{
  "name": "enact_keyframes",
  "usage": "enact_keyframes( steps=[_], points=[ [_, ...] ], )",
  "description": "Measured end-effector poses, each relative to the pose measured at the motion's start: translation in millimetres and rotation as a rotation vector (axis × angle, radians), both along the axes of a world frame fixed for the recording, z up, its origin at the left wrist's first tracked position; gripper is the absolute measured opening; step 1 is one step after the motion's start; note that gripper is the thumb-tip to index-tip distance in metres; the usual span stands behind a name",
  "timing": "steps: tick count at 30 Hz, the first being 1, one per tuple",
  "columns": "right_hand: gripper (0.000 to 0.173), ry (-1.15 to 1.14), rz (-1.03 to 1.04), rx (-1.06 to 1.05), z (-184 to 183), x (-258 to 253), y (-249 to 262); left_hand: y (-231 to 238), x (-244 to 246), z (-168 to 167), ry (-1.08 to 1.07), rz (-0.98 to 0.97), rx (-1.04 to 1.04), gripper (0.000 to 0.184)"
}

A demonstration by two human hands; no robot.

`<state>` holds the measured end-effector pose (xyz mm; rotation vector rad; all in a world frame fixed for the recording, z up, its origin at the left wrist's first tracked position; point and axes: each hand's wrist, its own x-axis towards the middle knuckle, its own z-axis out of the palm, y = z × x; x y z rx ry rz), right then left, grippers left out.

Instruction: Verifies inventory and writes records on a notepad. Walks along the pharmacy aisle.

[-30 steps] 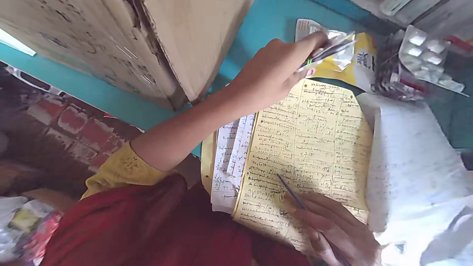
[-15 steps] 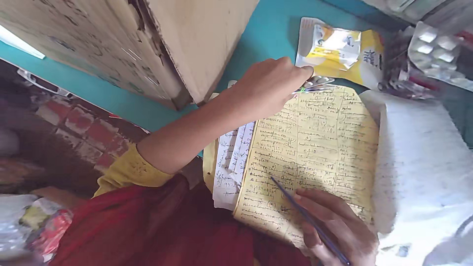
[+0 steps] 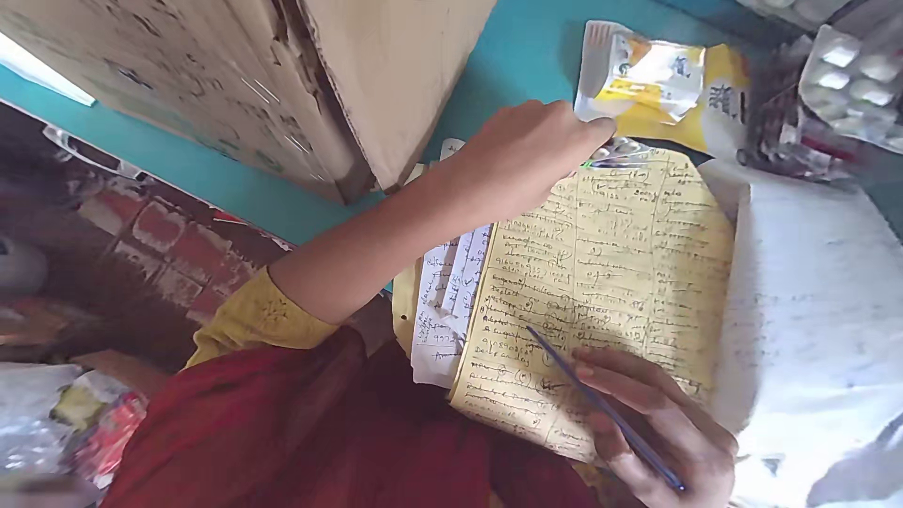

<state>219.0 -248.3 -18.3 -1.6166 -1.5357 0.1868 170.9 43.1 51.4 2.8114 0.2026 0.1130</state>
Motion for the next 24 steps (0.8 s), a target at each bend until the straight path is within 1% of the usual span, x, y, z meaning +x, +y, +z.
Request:
enact_keyframes(
  steps=[4,10,13,14,16,18,20,22,24],
  points=[
    [0.027,0.007,0.033,0.032,2.0,0.5,0.2,-0.6,0.1,1.5,0.029,0.021,0.003,0.032],
    [0.027,0.024,0.044,0.041,1.8,7.4,6.0,0.0,1.7,3.3,0.058,0.056,0.004,0.031],
    [0.027,0.032,0.046,0.044,3.9,9.9,11.8,2.6,3.3,-0.8,0.015,0.052,0.013,0.033],
    [0.027,0.033,0.048,0.051,4.8,10.2,12.9,3.5,3.4,-3.4,-0.039,0.048,0.027,0.034],
    [0.026,0.031,0.038,0.09,7.9,8.0,12.6,3.8,2.8,-8.7,-0.231,0.061,0.053,0.037],
    [0.02,0.026,0.009,0.176,13.0,3.8,9.1,3.5,3.3,-11.1,-0.45,0.091,0.093,0.04],
    [0.015,0.028,-0.005,0.231,20.7,3.2,-1.5,1.9,2.1,-9.9,-0.609,0.099,0.095,0.042],
    [0.013,0.042,-0.021,0.252,28.6,5.4,-13.6,0.1,0.1,-10.7,-0.76,0.058,0.088,0.041],
    [0.013,0.061,-0.063,0.278,34.7,5.7,-22.2,-5.3,-4.9,-9.2,-0.863,-0.011,0.068,0.038]
  ],
)
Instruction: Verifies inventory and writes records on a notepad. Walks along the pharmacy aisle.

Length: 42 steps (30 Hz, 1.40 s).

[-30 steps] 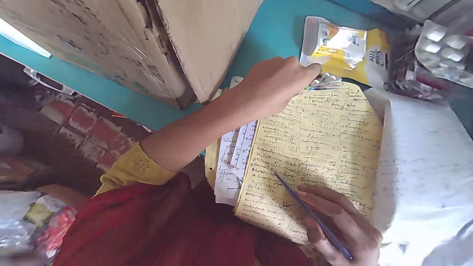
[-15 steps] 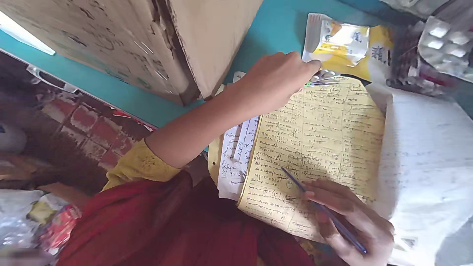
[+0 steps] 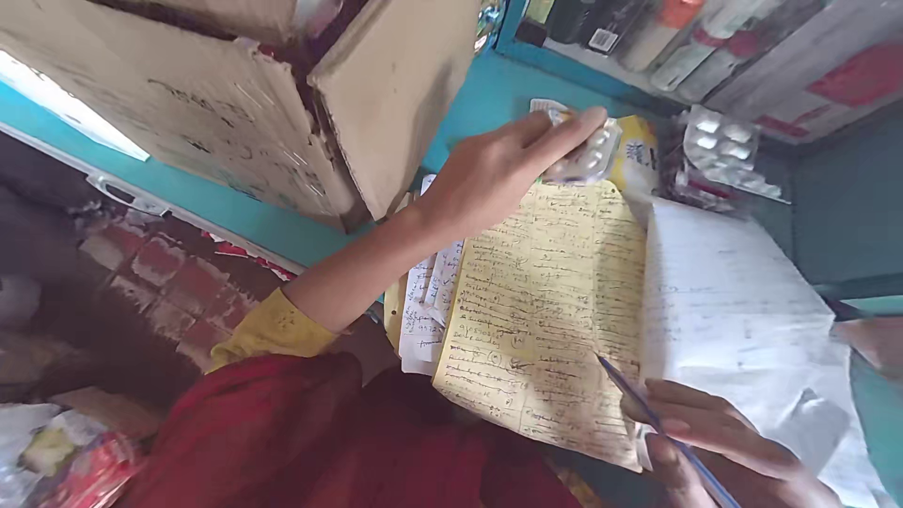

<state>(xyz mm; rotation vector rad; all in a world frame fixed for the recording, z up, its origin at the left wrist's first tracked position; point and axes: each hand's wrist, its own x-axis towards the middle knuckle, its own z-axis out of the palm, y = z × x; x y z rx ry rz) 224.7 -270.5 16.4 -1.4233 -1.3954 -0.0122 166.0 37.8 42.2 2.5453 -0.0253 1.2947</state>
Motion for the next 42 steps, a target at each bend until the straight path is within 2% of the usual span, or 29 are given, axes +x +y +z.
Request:
enact_keyframes(
  steps=[4,7,13,20,25,29,33,37,42],
  points=[
    [0.017,0.049,-0.032,-0.015,7.9,4.4,-10.7,-23.5,-20.5,4.9,-0.05,-0.09,-0.046,0.034],
    [0.021,0.069,-0.01,-0.039,6.1,12.0,-6.9,-28.3,-36.7,-4.9,-0.034,-0.062,-0.126,0.033],
    [0.021,0.068,0.036,-0.104,-4.3,16.3,4.4,-30.0,-78.7,-23.5,0.178,0.111,-0.292,0.035],
    [0.016,-0.057,0.145,-0.202,-9.4,-0.2,19.1,-44.7,-128.2,-36.9,0.298,0.117,-0.538,0.031],
    [0.013,0.031,0.162,-0.215,-21.0,0.9,22.3,-51.4,-124.5,-44.8,0.228,-0.039,-0.536,0.03],
    [0.013,0.186,0.179,-0.166,-32.1,6.1,26.0,-42.6,-115.7,-56.7,0.218,-0.179,-0.648,0.029],
    [0.016,0.316,0.24,-0.217,-26.4,8.4,26.1,-35.4,-120.9,-63.4,0.202,-0.299,-0.715,0.03],
    [0.021,0.407,0.261,-0.237,-22.5,8.5,27.1,-35.9,-121.7,-63.4,0.256,-0.28,-0.64,0.034],
    [0.018,0.442,0.24,-0.236,-22.5,7.3,25.8,-36.1,-121.5,-59.6,0.339,-0.213,-0.572,0.039]
  ],
)
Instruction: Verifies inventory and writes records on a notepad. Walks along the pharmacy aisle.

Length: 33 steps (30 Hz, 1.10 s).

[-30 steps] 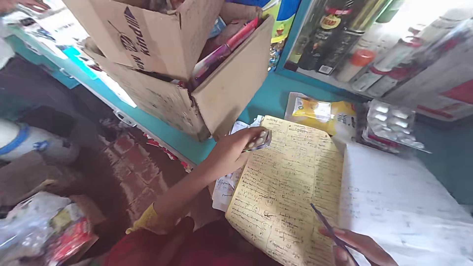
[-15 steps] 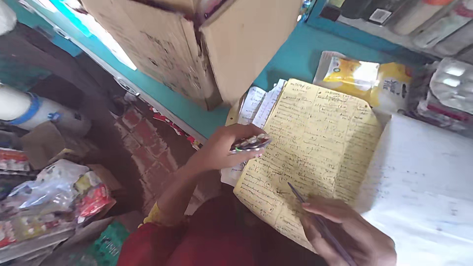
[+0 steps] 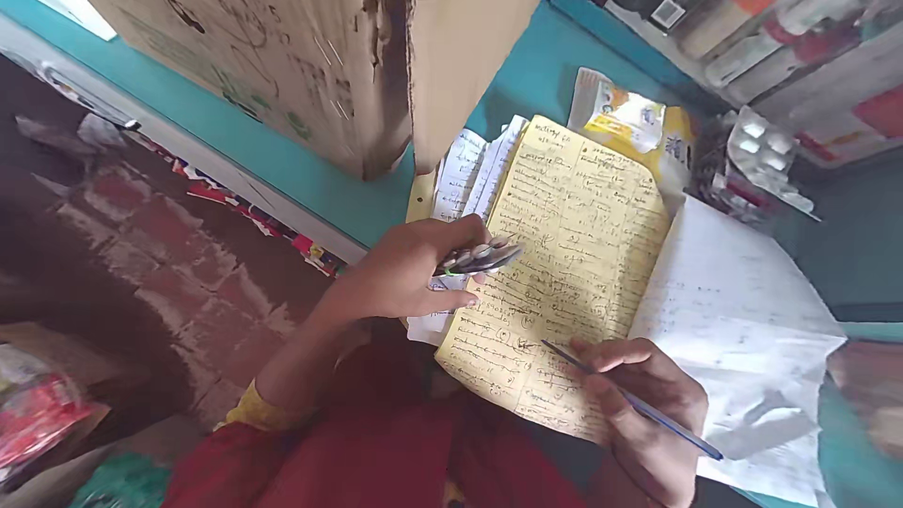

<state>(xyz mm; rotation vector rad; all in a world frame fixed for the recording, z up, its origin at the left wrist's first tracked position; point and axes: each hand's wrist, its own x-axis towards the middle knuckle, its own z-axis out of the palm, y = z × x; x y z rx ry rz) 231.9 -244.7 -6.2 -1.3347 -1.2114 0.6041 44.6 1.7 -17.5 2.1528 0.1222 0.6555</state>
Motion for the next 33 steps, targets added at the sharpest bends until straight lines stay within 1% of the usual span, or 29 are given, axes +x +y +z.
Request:
enact_keyframes(
  steps=[3,9,12,14,18,20,23,29,33],
  points=[
    [0.014,-0.038,0.003,-0.004,-2.3,1.5,-1.8,-1.3,-0.3,0.8,0.039,0.02,0.032,0.043],
    [0.013,-0.009,0.002,0.016,-4.5,1.3,-2.3,0.4,-0.8,-0.2,0.058,0.012,0.035,0.043],
    [0.013,-0.011,-0.001,0.013,-5.1,1.5,-2.5,0.3,-0.9,-3.2,0.027,0.021,0.004,0.04],
    [0.013,-0.018,0.004,0.012,-5.5,2.2,-2.9,-2.4,-0.8,-5.2,-0.061,0.068,-0.071,0.036],
    [0.012,-0.04,0.024,0.001,-5.7,2.9,-2.9,-4.6,0.6,-13.2,-0.44,0.142,-0.355,0.021],
    [0.011,-0.034,0.025,0.003,-5.3,3.0,-2.4,-4.5,1.5,-14.2,-0.538,0.153,-0.435,0.02],
    [0.01,-0.024,0.026,0.007,-4.5,3.6,-2.3,-7.6,2.5,-17.4,-0.583,0.157,-0.404,0.019],
    [0.011,-0.023,0.021,0.008,-5.5,2.8,-3.6,-8.6,1.7,-19.8,-0.646,0.087,-0.523,0.036],
    [0.011,-0.03,0.016,-0.006,-5.1,3.3,-3.9,-4.7,1.8,-17.4,-0.641,0.084,-0.448,0.04]
  ],
)
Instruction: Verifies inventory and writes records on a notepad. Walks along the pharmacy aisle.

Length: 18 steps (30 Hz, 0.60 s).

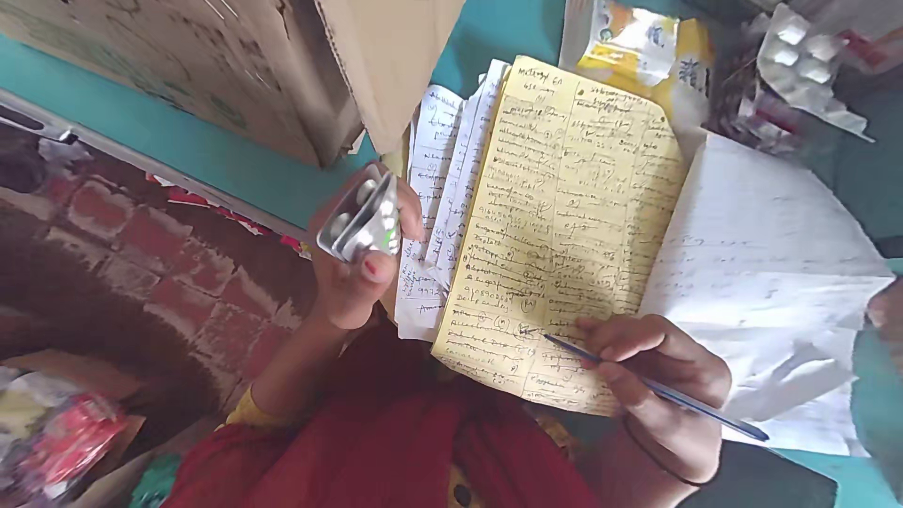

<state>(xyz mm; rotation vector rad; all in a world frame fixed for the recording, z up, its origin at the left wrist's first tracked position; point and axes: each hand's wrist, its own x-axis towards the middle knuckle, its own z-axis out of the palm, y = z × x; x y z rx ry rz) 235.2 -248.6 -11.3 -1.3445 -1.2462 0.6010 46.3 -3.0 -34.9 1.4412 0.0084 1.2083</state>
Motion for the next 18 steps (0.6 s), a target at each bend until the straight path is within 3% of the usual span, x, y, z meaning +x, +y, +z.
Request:
enact_keyframes(
  steps=[11,18],
  points=[
    [0.01,-0.007,0.025,0.017,-0.8,0.6,1.1,-3.6,-1.3,-0.2,0.026,0.044,-0.014,0.028],
    [0.012,-0.007,0.016,0.019,-1.9,0.4,0.3,-3.0,-2.2,-0.6,0.012,0.025,-0.026,0.031]
  ],
)
